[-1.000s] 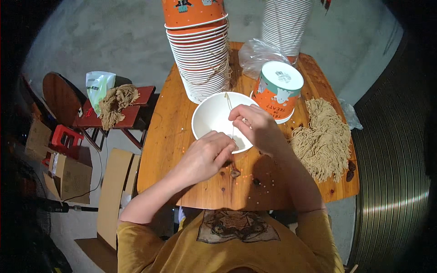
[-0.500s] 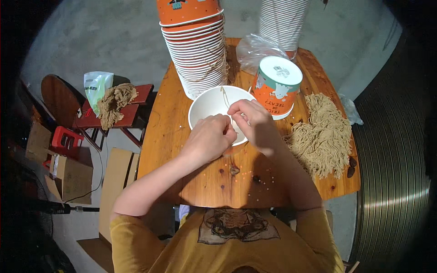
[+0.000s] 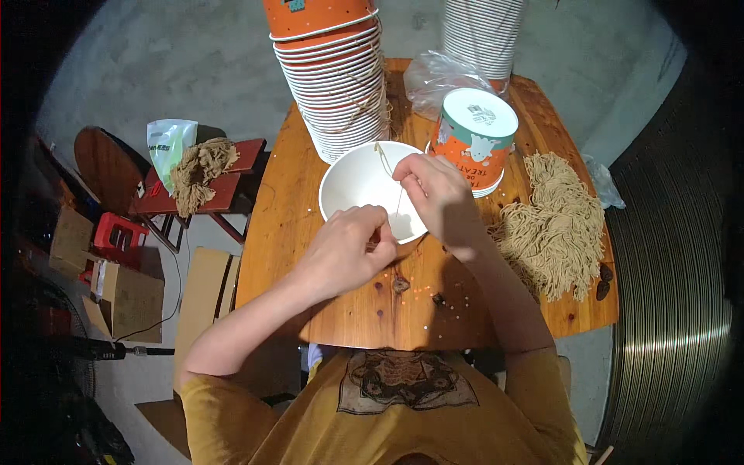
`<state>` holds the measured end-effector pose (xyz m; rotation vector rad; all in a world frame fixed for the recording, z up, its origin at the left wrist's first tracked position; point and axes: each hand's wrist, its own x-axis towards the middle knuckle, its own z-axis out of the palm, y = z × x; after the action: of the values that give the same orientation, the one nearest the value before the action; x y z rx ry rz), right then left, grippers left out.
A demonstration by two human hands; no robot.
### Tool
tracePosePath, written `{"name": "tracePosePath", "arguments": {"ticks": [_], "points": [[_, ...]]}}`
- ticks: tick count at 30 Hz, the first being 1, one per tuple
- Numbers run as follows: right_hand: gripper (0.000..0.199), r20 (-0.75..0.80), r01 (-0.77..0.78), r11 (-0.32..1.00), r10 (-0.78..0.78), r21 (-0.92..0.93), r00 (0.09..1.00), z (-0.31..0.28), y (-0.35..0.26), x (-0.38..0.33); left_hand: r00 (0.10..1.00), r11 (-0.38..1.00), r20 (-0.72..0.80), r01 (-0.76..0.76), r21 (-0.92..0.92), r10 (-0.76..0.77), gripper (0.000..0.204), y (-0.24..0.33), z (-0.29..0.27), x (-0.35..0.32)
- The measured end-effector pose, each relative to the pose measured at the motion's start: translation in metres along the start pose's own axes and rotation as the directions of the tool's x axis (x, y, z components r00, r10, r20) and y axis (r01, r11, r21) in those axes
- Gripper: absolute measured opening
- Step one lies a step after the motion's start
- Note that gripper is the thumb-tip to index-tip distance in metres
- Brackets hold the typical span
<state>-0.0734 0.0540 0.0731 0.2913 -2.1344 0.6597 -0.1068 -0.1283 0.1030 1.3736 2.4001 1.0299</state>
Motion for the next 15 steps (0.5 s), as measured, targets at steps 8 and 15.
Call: {"name": "tracePosePath", "arguments": {"ticks": [8,15], "points": [[0.014,0.015,-0.051,0.998,0.051,0.035,0.999,-0.001,0.0,0.0,1.0,0.995,-0.031,0.004,-0.098,-0.007,0.018,0.007,0.005,-0.009],[0.011,0.064,-0.052,0.997,0.048,0.062,0.997,-0.004,-0.002,0.005,0.949,0.94,-0.028,-0.308,0.149,0.315,0.018,-0.009,0.011,-0.01]]}}
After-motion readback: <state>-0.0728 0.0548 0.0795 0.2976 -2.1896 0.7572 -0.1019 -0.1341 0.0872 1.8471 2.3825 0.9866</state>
